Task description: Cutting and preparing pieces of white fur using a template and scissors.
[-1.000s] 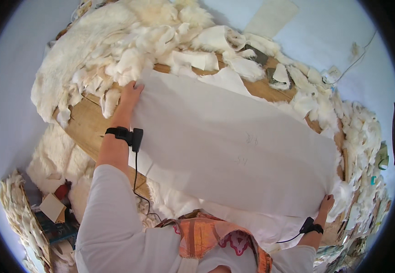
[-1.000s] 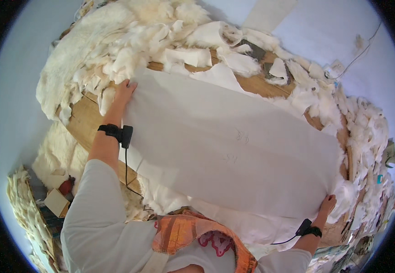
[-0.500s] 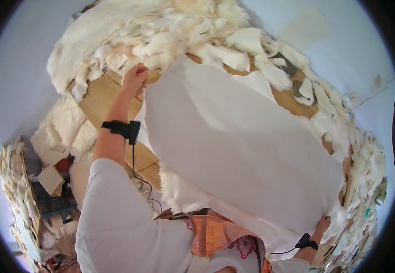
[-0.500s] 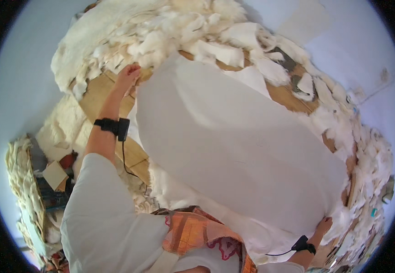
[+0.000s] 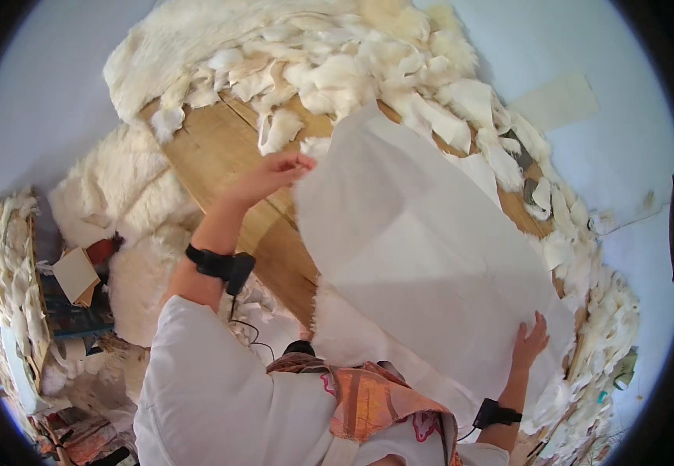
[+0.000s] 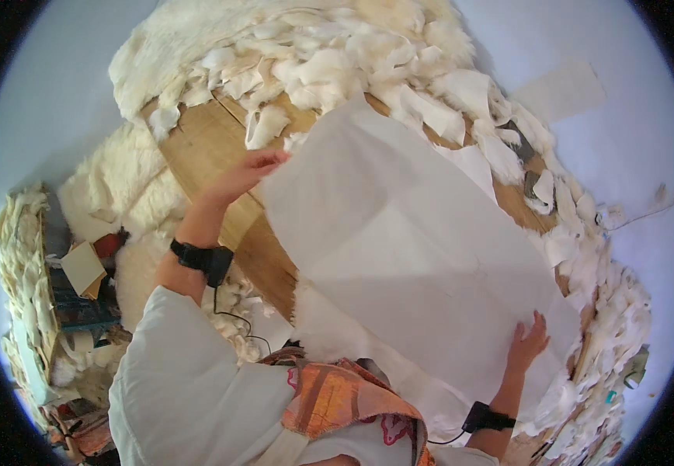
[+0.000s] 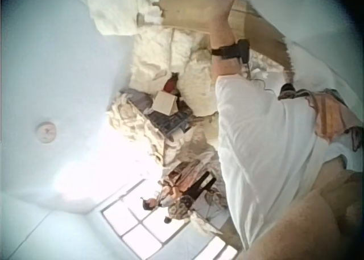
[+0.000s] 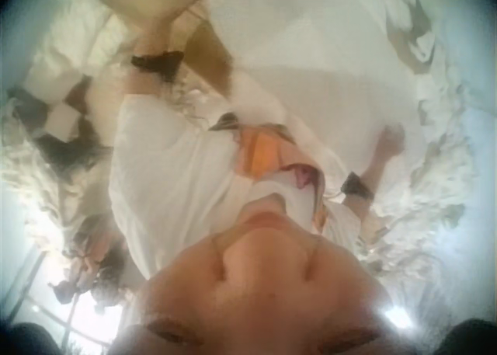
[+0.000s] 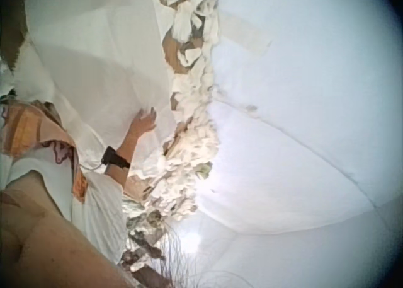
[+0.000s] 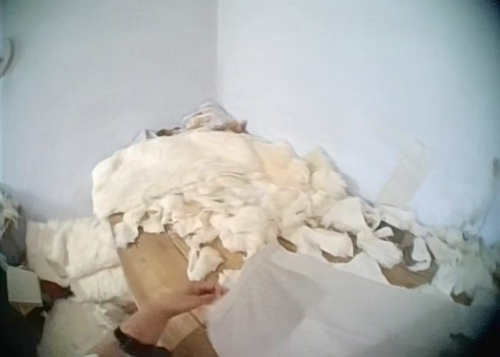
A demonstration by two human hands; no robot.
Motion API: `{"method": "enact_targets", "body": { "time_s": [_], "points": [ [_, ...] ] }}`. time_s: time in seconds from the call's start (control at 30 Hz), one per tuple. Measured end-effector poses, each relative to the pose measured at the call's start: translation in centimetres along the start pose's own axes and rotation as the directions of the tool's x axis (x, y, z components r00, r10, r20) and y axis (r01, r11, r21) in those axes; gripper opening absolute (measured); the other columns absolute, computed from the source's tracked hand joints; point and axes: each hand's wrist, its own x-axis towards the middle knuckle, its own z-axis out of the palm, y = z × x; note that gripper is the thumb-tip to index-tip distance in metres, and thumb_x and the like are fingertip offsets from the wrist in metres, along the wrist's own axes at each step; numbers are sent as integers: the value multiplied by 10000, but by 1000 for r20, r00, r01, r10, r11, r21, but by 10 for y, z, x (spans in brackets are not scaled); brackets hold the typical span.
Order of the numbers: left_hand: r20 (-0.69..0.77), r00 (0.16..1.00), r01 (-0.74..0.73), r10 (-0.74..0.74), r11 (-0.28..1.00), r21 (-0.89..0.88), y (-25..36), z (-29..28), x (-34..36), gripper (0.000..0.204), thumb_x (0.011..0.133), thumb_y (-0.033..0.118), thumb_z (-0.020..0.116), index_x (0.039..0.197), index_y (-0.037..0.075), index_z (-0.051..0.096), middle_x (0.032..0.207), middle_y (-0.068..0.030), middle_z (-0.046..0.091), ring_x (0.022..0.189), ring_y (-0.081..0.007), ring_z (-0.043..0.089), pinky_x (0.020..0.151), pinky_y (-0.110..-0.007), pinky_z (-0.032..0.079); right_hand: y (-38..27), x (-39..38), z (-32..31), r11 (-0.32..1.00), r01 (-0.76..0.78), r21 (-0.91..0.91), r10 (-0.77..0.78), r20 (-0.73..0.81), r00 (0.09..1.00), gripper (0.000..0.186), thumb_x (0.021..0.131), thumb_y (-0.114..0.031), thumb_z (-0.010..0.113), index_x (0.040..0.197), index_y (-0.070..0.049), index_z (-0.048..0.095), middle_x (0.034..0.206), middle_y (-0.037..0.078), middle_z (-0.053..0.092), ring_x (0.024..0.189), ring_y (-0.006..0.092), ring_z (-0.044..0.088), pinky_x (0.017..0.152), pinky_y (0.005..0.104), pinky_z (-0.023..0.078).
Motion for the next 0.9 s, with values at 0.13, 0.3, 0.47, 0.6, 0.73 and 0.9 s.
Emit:
{"method": "enact_targets", "body": {
  "time_s": [0.13, 0.3, 0.47, 0.6, 0.73, 0.9],
  "points": [
    [-418, 870, 171, 261, 635, 753, 1, 8, 46, 399, 918, 419, 627, 1087, 59, 652, 1017, -138, 694, 897, -255, 659, 782, -372, 517, -58, 13, 15, 1000, -10, -28, 14, 154, 988, 517, 1015, -359, 432, 1494, -170, 377, 1529, 99, 394, 1442, 273, 308, 1162, 575, 132],
    [-295, 906, 179, 302, 359, 916, -40, -14, 65, 405, 890, 455, 640, 996, 65, 665, 911, -180, 694, 915, -369, 648, 798, -479, 489, -90, 1, 44, 992, -99, -81, 111, 160, 981, 557, 1049, -435, 288, 1553, -197, 272, 1600, 106, 268, 1478, 276, 229, 1171, 557, 119],
    [-374, 827, 124, 420, 513, 849, -51, -24, 63, 316, 892, 387, 667, 875, 75, 626, 730, -165, 649, 700, -356, 640, 596, -458, 466, -91, -7, 45, 994, -103, 28, 100, 105, 989, 552, 1043, -388, 338, 1554, -194, 265, 1604, 108, 253, 1484, 287, 204, 1187, 507, 104],
    [-413, 790, 115, 454, 552, 826, -50, -20, 62, 296, 925, 364, 646, 860, 78, 606, 658, -164, 598, 600, -330, 600, 543, -428, 448, -102, -5, 39, 988, -151, -16, 151, 118, 981, 549, 1036, -373, 360, 1549, -200, 276, 1594, 116, 276, 1482, 296, 208, 1186, 509, 118],
    [-306, 905, 14, 295, 697, 717, -34, -49, 62, 199, 929, 236, 648, 965, 43, 618, 777, -140, 641, 709, -311, 627, 657, -381, 498, -107, -2, 35, 987, -160, -24, 162, 132, 978, 554, 1031, -394, 356, 1546, -202, 282, 1585, 124, 291, 1476, 312, 216, 1185, 521, 126],
    [-21, 904, -156, 427, 375, 914, 20, 1, 66, 345, 927, 139, 625, 1243, 18, 559, 1253, -187, 577, 1197, -345, 516, 1007, -423, 428, -109, -8, 33, 981, -192, -6, 191, 116, 975, 559, 1026, -412, 352, 1542, -206, 291, 1579, 134, 301, 1469, 321, 231, 1186, 527, 129]
  ]
}}
